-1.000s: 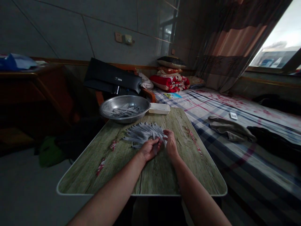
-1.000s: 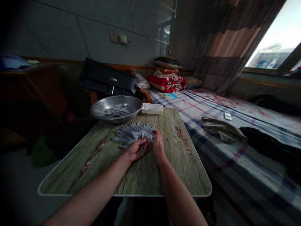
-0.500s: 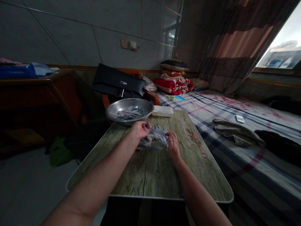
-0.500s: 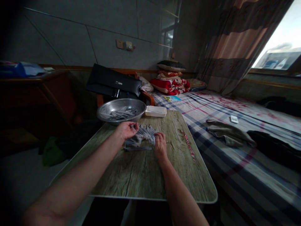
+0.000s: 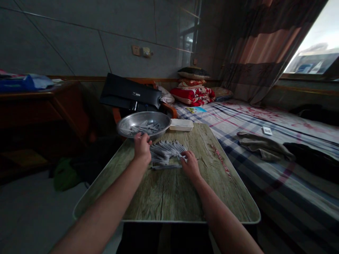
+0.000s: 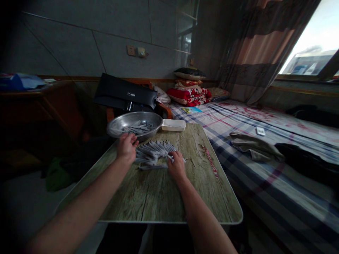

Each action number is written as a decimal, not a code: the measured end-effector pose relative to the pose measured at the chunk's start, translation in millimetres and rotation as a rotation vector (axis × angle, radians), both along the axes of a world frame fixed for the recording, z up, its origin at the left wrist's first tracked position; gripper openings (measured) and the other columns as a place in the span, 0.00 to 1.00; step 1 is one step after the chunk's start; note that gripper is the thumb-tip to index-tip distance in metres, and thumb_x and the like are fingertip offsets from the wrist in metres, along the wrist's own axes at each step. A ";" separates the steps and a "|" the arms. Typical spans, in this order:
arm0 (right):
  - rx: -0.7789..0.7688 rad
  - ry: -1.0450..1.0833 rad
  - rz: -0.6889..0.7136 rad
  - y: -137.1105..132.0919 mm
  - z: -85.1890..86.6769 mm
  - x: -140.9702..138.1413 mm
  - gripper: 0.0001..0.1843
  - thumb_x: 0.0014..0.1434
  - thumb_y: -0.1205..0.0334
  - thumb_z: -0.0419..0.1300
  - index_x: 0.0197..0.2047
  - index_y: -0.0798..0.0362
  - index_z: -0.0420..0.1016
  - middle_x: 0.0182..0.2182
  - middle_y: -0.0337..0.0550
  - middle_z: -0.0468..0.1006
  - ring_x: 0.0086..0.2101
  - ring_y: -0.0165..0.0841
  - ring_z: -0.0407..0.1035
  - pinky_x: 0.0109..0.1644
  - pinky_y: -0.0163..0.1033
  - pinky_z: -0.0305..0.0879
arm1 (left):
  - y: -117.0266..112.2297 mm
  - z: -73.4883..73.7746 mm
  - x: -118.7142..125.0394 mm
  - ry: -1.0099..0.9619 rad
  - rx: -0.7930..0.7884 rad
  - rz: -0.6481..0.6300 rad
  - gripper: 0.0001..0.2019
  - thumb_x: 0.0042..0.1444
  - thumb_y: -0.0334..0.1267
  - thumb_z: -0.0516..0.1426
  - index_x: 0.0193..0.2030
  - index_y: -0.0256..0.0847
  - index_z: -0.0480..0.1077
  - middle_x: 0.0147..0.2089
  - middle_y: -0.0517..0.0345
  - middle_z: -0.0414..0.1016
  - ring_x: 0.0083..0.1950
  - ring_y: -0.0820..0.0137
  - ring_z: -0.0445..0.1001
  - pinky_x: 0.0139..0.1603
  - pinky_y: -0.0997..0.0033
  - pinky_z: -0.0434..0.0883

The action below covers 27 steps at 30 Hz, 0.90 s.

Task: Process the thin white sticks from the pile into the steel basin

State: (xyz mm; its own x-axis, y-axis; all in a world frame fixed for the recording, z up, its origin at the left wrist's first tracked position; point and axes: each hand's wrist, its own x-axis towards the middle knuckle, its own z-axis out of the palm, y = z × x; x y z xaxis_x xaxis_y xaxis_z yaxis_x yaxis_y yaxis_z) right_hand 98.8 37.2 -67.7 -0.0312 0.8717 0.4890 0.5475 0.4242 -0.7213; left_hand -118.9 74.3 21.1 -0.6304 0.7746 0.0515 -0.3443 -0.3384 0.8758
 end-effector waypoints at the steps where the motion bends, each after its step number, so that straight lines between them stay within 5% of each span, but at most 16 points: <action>1: -0.010 -0.027 0.004 -0.2 0.5 0.0 0.10 0.57 0.68 0.56 0.42 0.52 0.75 0.40 0.48 0.75 0.40 0.39 0.70 0.50 0.45 0.67 | -15.4 -10.5 12.8 -0.026 -0.028 -0.050 0.15 0.49 0.37 0.61 0.45 0.43 0.67 0.40 0.59 0.74 0.37 0.72 0.74 0.35 0.74 0.71; 6: -0.029 -0.138 0.013 -0.4 3.8 1.4 0.16 0.49 0.77 0.53 0.36 0.51 0.75 0.38 0.47 0.77 0.43 0.40 0.70 0.51 0.44 0.65 | -52.9 -39.9 51.6 0.012 -0.093 -0.186 0.10 0.47 0.36 0.59 0.39 0.41 0.70 0.38 0.57 0.77 0.33 0.73 0.74 0.28 0.78 0.68; 13: -0.025 -0.351 0.159 -6.8 10.5 -5.7 0.11 0.52 0.74 0.58 0.35 0.52 0.78 0.36 0.47 0.78 0.42 0.41 0.69 0.49 0.43 0.64 | -41.4 -59.5 28.4 0.183 0.005 0.067 0.15 0.58 0.52 0.55 0.39 0.41 0.68 0.36 0.55 0.75 0.31 0.72 0.73 0.25 0.77 0.65; 18: -0.060 -0.542 0.215 -12.7 14.2 -10.7 0.04 0.56 0.67 0.63 0.35 0.51 0.79 0.37 0.47 0.77 0.42 0.41 0.68 0.48 0.42 0.63 | -40.9 -70.1 16.3 0.094 -0.061 0.072 0.16 0.57 0.53 0.55 0.37 0.40 0.67 0.31 0.57 0.73 0.25 0.75 0.67 0.20 0.79 0.59; 22: -0.122 -0.610 0.210 -13.6 12.9 -11.9 0.08 0.55 0.65 0.65 0.41 0.52 0.79 0.39 0.48 0.78 0.43 0.42 0.68 0.48 0.43 0.62 | -38.3 -69.8 10.9 -0.010 -0.060 0.030 0.15 0.56 0.52 0.56 0.36 0.41 0.65 0.28 0.60 0.72 0.20 0.77 0.62 0.17 0.79 0.54; 27: -0.122 -0.599 0.193 -12.8 10.1 -12.0 0.09 0.57 0.65 0.65 0.43 0.52 0.78 0.41 0.49 0.77 0.44 0.43 0.67 0.50 0.44 0.62 | -39.0 -70.0 11.4 0.065 -0.091 0.046 0.16 0.54 0.52 0.57 0.36 0.40 0.67 0.29 0.59 0.72 0.24 0.75 0.66 0.20 0.80 0.57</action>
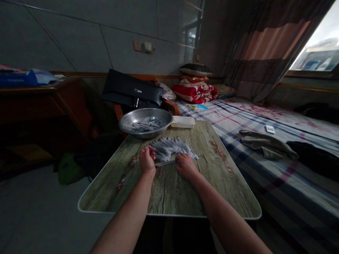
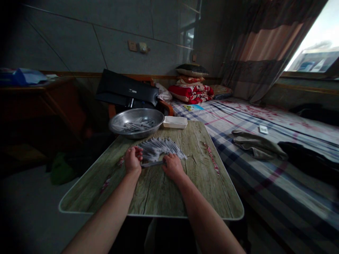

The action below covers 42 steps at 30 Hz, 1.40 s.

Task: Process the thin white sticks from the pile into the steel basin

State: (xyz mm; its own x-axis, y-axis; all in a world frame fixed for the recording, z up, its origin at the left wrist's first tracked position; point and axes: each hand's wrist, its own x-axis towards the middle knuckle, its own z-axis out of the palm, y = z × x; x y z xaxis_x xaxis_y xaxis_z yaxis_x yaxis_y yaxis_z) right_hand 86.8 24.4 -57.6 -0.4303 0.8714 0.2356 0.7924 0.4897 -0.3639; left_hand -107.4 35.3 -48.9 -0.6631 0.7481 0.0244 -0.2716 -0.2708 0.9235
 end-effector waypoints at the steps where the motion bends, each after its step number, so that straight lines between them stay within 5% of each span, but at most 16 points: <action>1: 0.014 0.004 -0.006 0.1 -0.4 0.0 0.10 0.57 0.65 0.65 0.43 0.52 0.78 0.42 0.49 0.76 0.45 0.43 0.67 0.50 0.45 0.62 | -0.5 -0.1 0.5 0.020 -0.009 0.006 0.16 0.55 0.53 0.57 0.36 0.40 0.67 0.29 0.59 0.72 0.25 0.75 0.67 0.20 0.80 0.58; 12: 0.026 0.019 0.051 0.4 -0.2 1.4 0.09 0.52 0.71 0.62 0.37 0.52 0.79 0.39 0.49 0.76 0.43 0.42 0.67 0.49 0.44 0.62 | -1.1 0.0 1.2 0.059 -0.014 0.032 0.14 0.58 0.50 0.55 0.37 0.40 0.67 0.32 0.58 0.72 0.28 0.73 0.68 0.24 0.78 0.61; 20: -0.249 0.586 0.075 4.7 4.1 1.4 0.05 0.51 0.68 0.57 0.32 0.51 0.74 0.27 0.37 0.73 0.29 0.32 0.65 0.33 0.36 0.60 | -0.7 -4.9 2.7 0.113 0.049 0.027 0.09 0.60 0.44 0.56 0.42 0.42 0.66 0.38 0.56 0.73 0.34 0.70 0.71 0.29 0.75 0.64; 23: -0.420 0.922 0.057 4.2 6.2 -0.3 0.05 0.52 0.60 0.58 0.32 0.51 0.72 0.22 0.33 0.67 0.23 0.29 0.59 0.27 0.33 0.55 | -5.7 -5.4 7.1 0.255 0.107 -0.011 0.08 0.60 0.42 0.57 0.42 0.42 0.70 0.41 0.53 0.74 0.39 0.67 0.72 0.36 0.72 0.69; 27: -0.676 1.306 -0.007 2.3 12.5 1.2 0.11 0.49 0.55 0.63 0.34 0.49 0.67 0.19 0.28 0.60 0.18 0.25 0.50 0.20 0.31 0.45 | -16.2 -1.2 15.2 0.548 0.197 -0.032 0.15 0.52 0.32 0.60 0.47 0.43 0.73 0.50 0.50 0.75 0.54 0.60 0.73 0.59 0.62 0.68; 31: -0.795 1.443 0.014 0.6 18.5 5.5 0.15 0.47 0.57 0.67 0.32 0.50 0.65 0.18 0.27 0.60 0.18 0.23 0.49 0.20 0.30 0.42 | -24.9 2.9 26.6 1.113 0.291 -0.118 0.25 0.49 0.25 0.56 0.57 0.40 0.71 0.61 0.45 0.74 0.67 0.53 0.66 0.71 0.46 0.56; 35: -0.897 1.493 0.066 -1.3 21.4 8.9 0.17 0.46 0.57 0.72 0.31 0.51 0.68 0.19 0.30 0.63 0.19 0.23 0.52 0.21 0.30 0.44 | -27.7 2.6 35.3 1.407 0.280 -0.190 0.21 0.57 0.25 0.53 0.56 0.42 0.73 0.60 0.45 0.76 0.69 0.53 0.65 0.73 0.41 0.51; 38: -0.941 1.599 0.154 -0.7 22.0 12.5 0.18 0.49 0.49 0.72 0.33 0.52 0.72 0.21 0.34 0.67 0.21 0.26 0.58 0.23 0.32 0.51 | -27.0 0.0 37.5 1.275 0.248 -0.373 0.12 0.63 0.32 0.53 0.48 0.44 0.76 0.48 0.48 0.81 0.56 0.57 0.77 0.63 0.51 0.66; 42: -0.947 1.713 0.197 5.8 17.0 16.1 0.24 0.54 0.38 0.65 0.38 0.51 0.76 0.26 0.38 0.72 0.25 0.31 0.64 0.27 0.35 0.60 | -24.1 -2.2 38.2 0.600 0.117 -0.524 0.09 0.63 0.46 0.57 0.42 0.44 0.71 0.36 0.53 0.82 0.43 0.60 0.80 0.52 0.61 0.71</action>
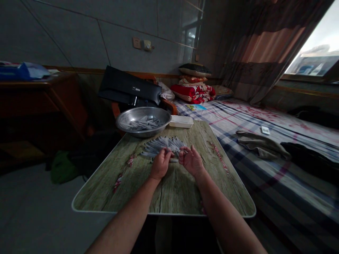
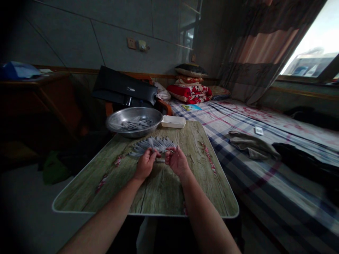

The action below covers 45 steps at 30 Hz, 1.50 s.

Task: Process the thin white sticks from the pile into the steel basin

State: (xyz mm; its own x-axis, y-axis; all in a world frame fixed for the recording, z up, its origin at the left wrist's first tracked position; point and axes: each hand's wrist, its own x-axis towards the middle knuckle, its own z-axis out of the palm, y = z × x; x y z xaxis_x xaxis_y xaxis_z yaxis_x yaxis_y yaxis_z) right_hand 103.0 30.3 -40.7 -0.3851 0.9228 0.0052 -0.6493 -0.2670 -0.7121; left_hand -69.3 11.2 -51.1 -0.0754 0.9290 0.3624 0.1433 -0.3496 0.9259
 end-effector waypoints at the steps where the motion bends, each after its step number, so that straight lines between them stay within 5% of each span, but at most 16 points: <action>1: -0.005 -0.015 -0.019 1.9 -2.6 -0.4 0.23 0.53 0.39 0.67 0.37 0.52 0.77 0.26 0.38 0.73 0.26 0.31 0.66 0.28 0.36 0.62 | 1.3 0.1 -0.3 -0.179 -0.065 -0.026 0.11 0.61 0.49 0.58 0.41 0.44 0.69 0.35 0.54 0.81 0.43 0.61 0.81 0.54 0.60 0.70; 4: 0.045 -0.117 -0.090 3.9 -11.0 -5.8 0.18 0.50 0.47 0.71 0.35 0.53 0.77 0.29 0.40 0.75 0.30 0.31 0.69 0.33 0.36 0.65 | 5.5 1.8 -2.4 -0.564 -0.211 -0.147 0.17 0.55 0.51 0.64 0.40 0.43 0.66 0.36 0.52 0.82 0.49 0.60 0.80 0.58 0.58 0.69; 7: 0.126 -0.268 -0.049 -0.4 -16.4 -12.9 0.16 0.51 0.50 0.72 0.34 0.53 0.77 0.29 0.40 0.75 0.29 0.30 0.69 0.33 0.35 0.65 | 7.6 3.7 -4.2 -0.683 -0.300 -0.208 0.19 0.49 0.50 0.68 0.39 0.42 0.67 0.39 0.50 0.83 0.50 0.60 0.80 0.56 0.59 0.70; 12: 0.128 -0.371 0.071 -5.3 -17.6 -17.3 0.22 0.52 0.42 0.69 0.38 0.53 0.77 0.28 0.40 0.76 0.26 0.31 0.69 0.28 0.35 0.63 | 3.7 6.6 -4.2 -0.652 -0.360 -0.255 0.23 0.45 0.49 0.70 0.41 0.42 0.67 0.38 0.54 0.83 0.38 0.63 0.80 0.40 0.65 0.73; 17: 0.123 -0.410 -0.182 3.3 -17.8 -14.6 0.24 0.52 0.39 0.67 0.34 0.52 0.73 0.25 0.36 0.72 0.20 0.26 0.61 0.21 0.32 0.55 | 0.7 10.4 -9.4 -0.527 -0.362 -0.281 0.18 0.51 0.50 0.66 0.41 0.39 0.70 0.26 0.60 0.78 0.26 0.71 0.74 0.28 0.74 0.66; 22: 0.057 -0.395 -0.213 5.5 -13.6 -7.2 0.27 0.54 0.34 0.63 0.41 0.50 0.71 0.18 0.29 0.65 0.15 0.24 0.52 0.17 0.30 0.42 | -2.9 8.3 -10.6 -0.335 -0.512 -0.675 0.14 0.57 0.46 0.61 0.42 0.37 0.73 0.13 0.69 0.63 0.14 0.75 0.58 0.22 0.74 0.61; 26: 0.089 -0.457 -0.115 2.5 -8.7 -3.0 0.25 0.48 0.40 0.70 0.32 0.51 0.67 0.13 0.27 0.60 0.14 0.23 0.50 0.17 0.30 0.41 | -7.3 6.5 -11.3 -0.344 -0.635 -0.843 0.11 0.56 0.42 0.62 0.40 0.37 0.73 0.14 0.67 0.64 0.14 0.76 0.58 0.22 0.74 0.63; 30: 0.106 -0.456 -0.097 1.3 -6.0 -2.9 0.25 0.47 0.41 0.71 0.31 0.51 0.65 0.16 0.28 0.63 0.15 0.22 0.53 0.17 0.30 0.45 | -6.7 13.1 -18.8 -0.644 -0.587 -0.770 0.17 0.60 0.45 0.60 0.51 0.36 0.74 0.22 0.60 0.72 0.23 0.70 0.71 0.26 0.73 0.66; 34: 0.161 -0.504 -0.032 -1.7 -6.0 -6.2 0.23 0.51 0.42 0.69 0.30 0.52 0.67 0.18 0.29 0.64 0.15 0.22 0.55 0.17 0.30 0.48 | -2.1 19.9 -23.9 -0.848 -0.521 -0.580 0.20 0.53 0.37 0.64 0.54 0.40 0.74 0.37 0.54 0.79 0.41 0.64 0.79 0.36 0.70 0.73; 37: 0.202 -0.556 0.114 -6.6 -7.2 -9.2 0.20 0.54 0.45 0.68 0.34 0.53 0.71 0.18 0.29 0.65 0.15 0.22 0.56 0.17 0.30 0.50 | 0.8 17.0 -19.5 -0.694 -0.439 -0.415 0.18 0.49 0.37 0.68 0.48 0.40 0.77 0.34 0.58 0.78 0.37 0.69 0.77 0.40 0.71 0.73; 40: 0.198 -0.542 0.221 -11.0 -8.5 -12.6 0.17 0.56 0.49 0.66 0.40 0.52 0.72 0.20 0.31 0.69 0.16 0.25 0.60 0.18 0.31 0.55 | 1.0 10.5 -9.7 -0.485 -0.334 -0.289 0.16 0.48 0.48 0.70 0.38 0.40 0.78 0.32 0.59 0.77 0.32 0.70 0.74 0.37 0.71 0.73; 45: 0.074 -0.382 0.225 -14.4 -6.6 -21.1 0.14 0.50 0.59 0.65 0.39 0.51 0.69 0.23 0.34 0.71 0.19 0.26 0.61 0.19 0.30 0.52 | -1.2 2.7 7.1 -0.383 -0.332 -0.375 0.23 0.52 0.62 0.63 0.33 0.41 0.75 0.26 0.60 0.72 0.26 0.70 0.69 0.31 0.70 0.70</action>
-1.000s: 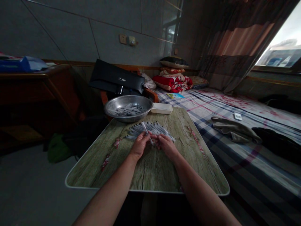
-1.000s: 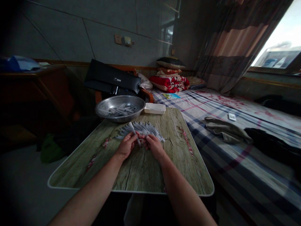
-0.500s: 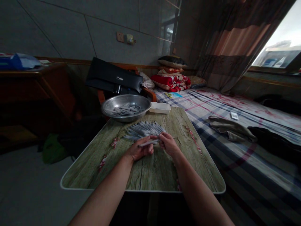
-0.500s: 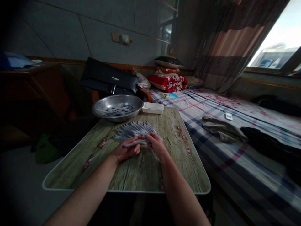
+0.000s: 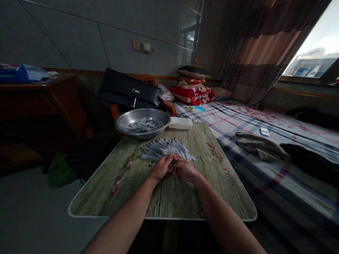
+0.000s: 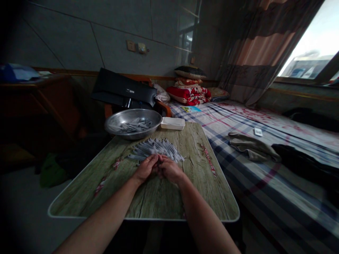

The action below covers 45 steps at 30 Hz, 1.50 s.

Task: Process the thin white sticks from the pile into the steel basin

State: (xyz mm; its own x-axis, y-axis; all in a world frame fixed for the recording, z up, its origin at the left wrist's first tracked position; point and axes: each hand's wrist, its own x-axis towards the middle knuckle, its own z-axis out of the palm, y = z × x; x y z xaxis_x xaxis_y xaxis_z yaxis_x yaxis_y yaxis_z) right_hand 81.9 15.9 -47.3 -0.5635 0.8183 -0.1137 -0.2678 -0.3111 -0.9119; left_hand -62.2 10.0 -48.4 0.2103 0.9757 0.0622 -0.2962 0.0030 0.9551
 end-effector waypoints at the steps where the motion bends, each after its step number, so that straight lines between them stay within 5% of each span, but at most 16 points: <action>1: -0.041 0.005 -0.016 -0.5 0.9 -1.8 0.14 0.50 0.59 0.65 0.39 0.50 0.68 0.21 0.32 0.68 0.17 0.25 0.57 0.18 0.29 0.47 | 0.5 -1.4 2.5 -0.012 0.011 0.031 0.23 0.52 0.62 0.64 0.30 0.40 0.74 0.27 0.60 0.73 0.27 0.70 0.70 0.33 0.70 0.70; 5: -0.093 -0.020 -0.054 -3.5 2.4 -7.2 0.15 0.55 0.53 0.65 0.38 0.49 0.64 0.19 0.27 0.58 0.16 0.22 0.46 0.18 0.28 0.35 | 4.7 -6.0 8.9 -0.086 -0.001 0.171 0.23 0.48 0.60 0.67 0.28 0.39 0.73 0.30 0.58 0.75 0.35 0.68 0.72 0.40 0.70 0.71; 16: 0.196 -0.066 -0.115 -5.9 -7.3 -14.8 0.23 0.56 0.37 0.65 0.37 0.49 0.72 0.20 0.32 0.58 0.20 0.25 0.49 0.21 0.32 0.45 | 0.4 8.5 1.8 0.044 0.094 0.181 0.21 0.53 0.59 0.63 0.31 0.41 0.77 0.35 0.51 0.80 0.43 0.59 0.77 0.51 0.62 0.71; 20: 0.222 -0.091 -0.127 -4.5 -11.1 -18.4 0.23 0.58 0.36 0.63 0.33 0.49 0.71 0.19 0.32 0.58 0.19 0.25 0.48 0.20 0.33 0.43 | -0.7 11.9 2.1 -0.011 0.061 0.174 0.20 0.52 0.58 0.65 0.26 0.42 0.72 0.34 0.51 0.80 0.42 0.59 0.77 0.49 0.61 0.72; 23: 0.211 -0.123 -0.104 -4.0 -11.6 -16.1 0.22 0.59 0.37 0.62 0.38 0.49 0.74 0.18 0.31 0.59 0.18 0.25 0.49 0.20 0.33 0.44 | 0.5 9.1 1.2 0.013 0.071 0.161 0.20 0.54 0.57 0.63 0.27 0.41 0.73 0.37 0.51 0.81 0.43 0.60 0.77 0.48 0.63 0.72; 26: 0.150 -0.111 -0.086 -2.8 -9.9 -11.5 0.24 0.60 0.39 0.61 0.49 0.49 0.74 0.18 0.29 0.59 0.16 0.25 0.48 0.18 0.32 0.43 | 5.8 3.5 -6.1 -0.027 0.073 0.263 0.18 0.55 0.55 0.63 0.29 0.40 0.74 0.43 0.52 0.81 0.43 0.65 0.76 0.44 0.69 0.71; 29: 0.059 -0.050 -0.089 -0.3 -8.3 -6.8 0.20 0.58 0.46 0.61 0.48 0.50 0.72 0.18 0.29 0.63 0.14 0.24 0.46 0.16 0.31 0.39 | 11.8 1.2 -17.5 -0.203 -0.013 0.367 0.17 0.51 0.51 0.67 0.30 0.39 0.73 0.37 0.57 0.78 0.35 0.72 0.73 0.34 0.74 0.68; 36: -0.087 0.147 -0.132 7.6 -4.3 1.9 0.11 0.43 0.67 0.61 0.34 0.52 0.68 0.24 0.32 0.67 0.15 0.21 0.50 0.17 0.30 0.42 | 2.5 14.5 -23.3 -0.319 -0.216 -0.034 0.23 0.47 0.41 0.71 0.48 0.39 0.70 0.25 0.67 0.66 0.22 0.79 0.62 0.21 0.81 0.59; 41: -0.150 0.116 -0.254 10.9 -1.9 6.4 0.20 0.53 0.43 0.64 0.34 0.49 0.63 0.18 0.27 0.61 0.15 0.21 0.42 0.18 0.30 0.34 | -2.3 14.6 -25.4 -0.299 -0.287 -0.247 0.19 0.52 0.37 0.66 0.49 0.42 0.67 0.19 0.74 0.56 0.16 0.82 0.51 0.16 0.85 0.49; 45: -0.038 -0.008 -0.259 10.3 -6.4 5.9 0.30 0.52 0.32 0.64 0.28 0.49 0.60 0.16 0.27 0.56 0.15 0.22 0.44 0.18 0.31 0.36 | -0.1 12.3 -31.5 -0.328 -0.305 -0.380 0.09 0.54 0.34 0.63 0.41 0.40 0.68 0.16 0.74 0.53 0.14 0.83 0.44 0.15 0.86 0.49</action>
State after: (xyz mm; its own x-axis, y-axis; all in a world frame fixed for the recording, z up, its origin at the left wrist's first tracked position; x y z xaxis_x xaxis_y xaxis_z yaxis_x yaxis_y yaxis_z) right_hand 87.8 26.2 -53.7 -0.3345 0.9302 -0.1509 -0.3363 -0.2674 -0.9030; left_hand -93.7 9.9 -36.1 0.5656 0.8198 -0.0890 -0.5005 0.4271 0.7530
